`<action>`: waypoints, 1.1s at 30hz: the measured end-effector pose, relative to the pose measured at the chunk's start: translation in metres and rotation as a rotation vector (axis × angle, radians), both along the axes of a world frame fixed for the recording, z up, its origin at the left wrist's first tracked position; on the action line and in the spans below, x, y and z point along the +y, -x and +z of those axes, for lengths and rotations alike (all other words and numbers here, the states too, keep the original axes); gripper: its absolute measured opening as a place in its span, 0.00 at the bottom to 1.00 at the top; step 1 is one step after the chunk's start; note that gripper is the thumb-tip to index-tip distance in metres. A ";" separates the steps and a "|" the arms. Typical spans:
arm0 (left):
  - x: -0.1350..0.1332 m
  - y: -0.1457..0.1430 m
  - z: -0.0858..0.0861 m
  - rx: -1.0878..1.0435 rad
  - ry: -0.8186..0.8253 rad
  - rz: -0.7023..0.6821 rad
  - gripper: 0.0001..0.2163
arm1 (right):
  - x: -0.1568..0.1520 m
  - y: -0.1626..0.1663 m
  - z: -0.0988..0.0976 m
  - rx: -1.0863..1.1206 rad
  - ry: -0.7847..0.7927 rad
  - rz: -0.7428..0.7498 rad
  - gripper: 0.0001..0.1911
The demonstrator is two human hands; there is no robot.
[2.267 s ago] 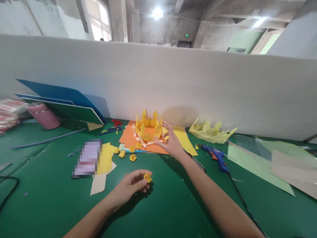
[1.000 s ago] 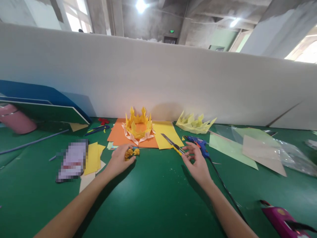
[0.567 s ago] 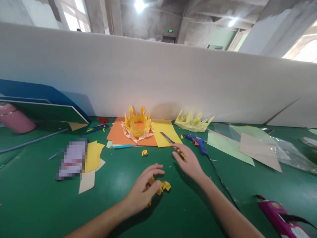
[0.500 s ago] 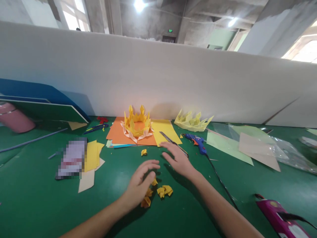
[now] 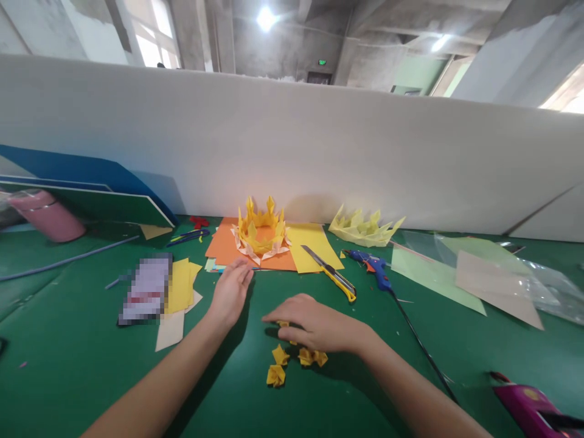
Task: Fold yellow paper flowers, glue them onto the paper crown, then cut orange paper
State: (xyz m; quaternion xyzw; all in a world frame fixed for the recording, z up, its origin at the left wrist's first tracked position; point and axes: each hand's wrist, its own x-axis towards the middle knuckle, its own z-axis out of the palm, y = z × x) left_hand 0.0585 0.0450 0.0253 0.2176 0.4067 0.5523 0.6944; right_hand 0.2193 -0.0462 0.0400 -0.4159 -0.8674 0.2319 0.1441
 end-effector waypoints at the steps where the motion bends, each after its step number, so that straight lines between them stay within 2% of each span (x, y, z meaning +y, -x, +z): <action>1: 0.001 -0.002 0.000 -0.014 0.009 0.006 0.10 | -0.003 -0.005 0.004 0.024 -0.018 -0.042 0.16; 4: 0.004 -0.008 -0.004 -0.044 0.051 0.032 0.10 | 0.013 -0.016 0.013 0.075 -0.182 -0.250 0.20; 6: 0.002 -0.010 -0.007 -0.064 0.071 0.051 0.11 | 0.041 -0.014 0.017 0.097 -0.290 -0.430 0.26; 8: -0.001 -0.011 -0.011 -0.084 0.084 0.048 0.10 | 0.072 -0.005 0.019 0.102 -0.344 -0.501 0.32; 11: -0.008 -0.010 -0.014 -0.111 0.113 -0.005 0.09 | 0.109 0.016 0.019 0.046 -0.318 -0.522 0.40; 14: -0.009 -0.006 -0.016 -0.144 0.125 -0.067 0.10 | 0.124 0.028 0.014 0.011 -0.224 -0.582 0.41; 19: -0.005 -0.002 -0.017 -0.219 0.103 -0.169 0.07 | 0.119 0.021 0.011 0.086 -0.253 -0.597 0.38; 22: -0.007 -0.002 -0.016 -0.266 0.061 -0.212 0.06 | 0.108 0.017 0.013 0.220 -0.265 -0.585 0.39; 28: -0.012 -0.004 -0.017 -0.282 -0.052 -0.152 0.07 | 0.070 0.011 0.013 0.521 -0.297 -0.529 0.33; 30: -0.010 -0.003 -0.019 -0.268 -0.063 -0.133 0.06 | 0.057 -0.010 0.010 0.563 -0.368 -0.626 0.28; 33: -0.007 -0.002 -0.021 -0.257 -0.083 -0.103 0.07 | 0.037 -0.067 -0.003 0.371 -0.426 -0.958 0.23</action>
